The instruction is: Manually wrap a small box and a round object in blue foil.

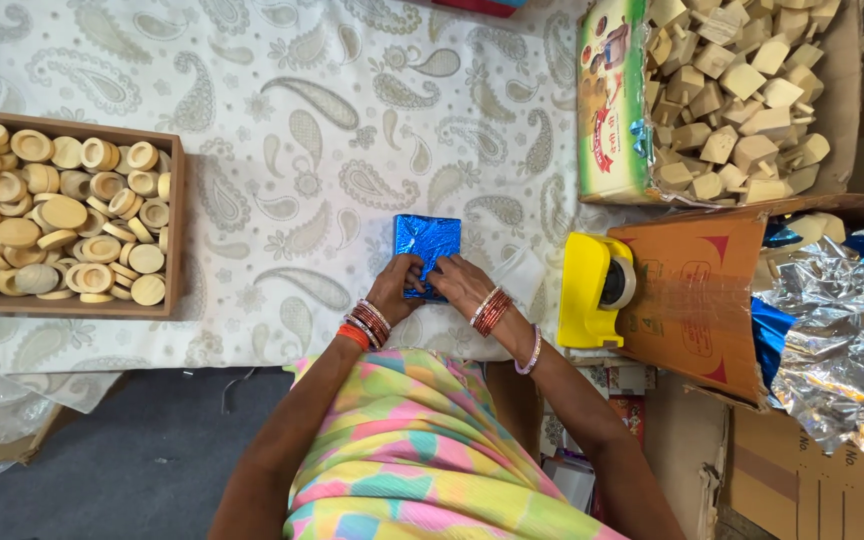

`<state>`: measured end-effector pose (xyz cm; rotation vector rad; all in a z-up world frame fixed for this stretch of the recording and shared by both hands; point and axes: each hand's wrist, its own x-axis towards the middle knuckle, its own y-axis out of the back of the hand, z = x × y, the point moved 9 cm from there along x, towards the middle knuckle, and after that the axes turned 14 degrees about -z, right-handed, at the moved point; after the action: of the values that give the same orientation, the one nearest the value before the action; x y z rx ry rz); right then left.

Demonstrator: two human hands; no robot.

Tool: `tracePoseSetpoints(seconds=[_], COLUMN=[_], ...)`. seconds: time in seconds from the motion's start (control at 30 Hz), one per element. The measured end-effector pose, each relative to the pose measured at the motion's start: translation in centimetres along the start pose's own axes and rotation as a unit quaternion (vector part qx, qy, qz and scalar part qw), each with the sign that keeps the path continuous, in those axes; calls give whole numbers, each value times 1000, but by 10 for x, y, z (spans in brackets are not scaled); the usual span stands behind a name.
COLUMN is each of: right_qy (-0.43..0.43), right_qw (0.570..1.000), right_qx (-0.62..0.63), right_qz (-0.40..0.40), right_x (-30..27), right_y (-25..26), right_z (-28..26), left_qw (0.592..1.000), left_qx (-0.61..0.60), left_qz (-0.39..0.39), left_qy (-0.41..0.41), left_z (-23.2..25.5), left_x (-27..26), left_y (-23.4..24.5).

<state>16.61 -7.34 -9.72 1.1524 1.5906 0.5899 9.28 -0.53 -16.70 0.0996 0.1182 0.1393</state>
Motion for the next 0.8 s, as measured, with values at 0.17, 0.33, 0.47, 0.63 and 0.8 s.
tracePoseSetpoints(seconds=[0.17,0.33,0.47,0.63,0.8], right_qy=[-8,-42,-102,-137,-186], right_qw=[1000,998,994,989,969], right_qx=[-20,-54,-41,30,37], right_qz=[15,12,-12,-49,-160], right_x=[3,12,21,39,59], right_y=[3,-16,-5,25,5], right_z=[-2,9,19,30,46], left_qw=[1000,1000,1000,1000,1000], left_qx=[-10,-2,-8,-15,-23], left_qz=[-2,2,10,9,-2], left_qy=[11,6,-2,4,2], left_z=[1,1,0,-5,-1], left_x=[0,-1,-2,-2,-2], left_y=[1,-1,-1,-4,-2])
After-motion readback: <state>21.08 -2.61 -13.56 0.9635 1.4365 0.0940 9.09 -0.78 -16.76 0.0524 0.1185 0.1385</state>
